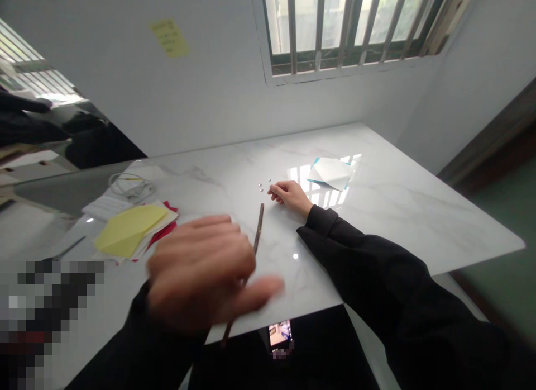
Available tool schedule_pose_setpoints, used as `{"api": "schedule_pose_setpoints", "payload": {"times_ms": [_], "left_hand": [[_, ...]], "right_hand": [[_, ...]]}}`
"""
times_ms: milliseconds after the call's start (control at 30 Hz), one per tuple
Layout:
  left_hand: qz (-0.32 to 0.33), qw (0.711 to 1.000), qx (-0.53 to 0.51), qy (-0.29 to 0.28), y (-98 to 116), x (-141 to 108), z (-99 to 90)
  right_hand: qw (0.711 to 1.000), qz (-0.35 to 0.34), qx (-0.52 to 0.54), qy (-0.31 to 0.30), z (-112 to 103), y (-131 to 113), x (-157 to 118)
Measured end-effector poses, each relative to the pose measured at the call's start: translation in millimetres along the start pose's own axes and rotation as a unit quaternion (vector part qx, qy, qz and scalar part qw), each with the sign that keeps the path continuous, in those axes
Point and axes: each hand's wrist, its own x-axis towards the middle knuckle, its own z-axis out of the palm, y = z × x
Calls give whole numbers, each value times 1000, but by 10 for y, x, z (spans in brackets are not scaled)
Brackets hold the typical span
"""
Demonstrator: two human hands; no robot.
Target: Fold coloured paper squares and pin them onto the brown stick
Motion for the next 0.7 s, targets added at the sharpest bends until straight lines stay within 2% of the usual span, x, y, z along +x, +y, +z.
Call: {"api": "schedule_pose_setpoints", "payload": {"times_ms": [33,67,167,267,333,467,567,633,700], "left_hand": [[-14,1000,3,-3,-246,-50,106],[-59,998,14,-2,-506,-123,209],[-232,971,64,9,-1220,-429,439],[-326,941,92,-1,-1630,-698,515],[-360,928,92,12,-1719,-778,512],[-383,922,60,11,-1697,-778,524],[-389,921,39,-4,-1680,-779,571],[-397,917,25,-6,-1684,-794,597],[-405,914,11,-4,-1689,-808,613]], "right_hand": [[1000,-1,4,5,-2,5,6],[1000,-4,9,14,-8,13,16],[996,-10,11,83,-55,41,53],[983,-15,-43,176,-129,49,73],[972,-30,-104,210,-181,26,67],[947,-83,-242,197,-313,-63,48],[911,-111,-339,205,-478,-102,56],[886,-112,-395,215,-615,-85,67],[865,-82,-444,220,-745,-31,73]]}}
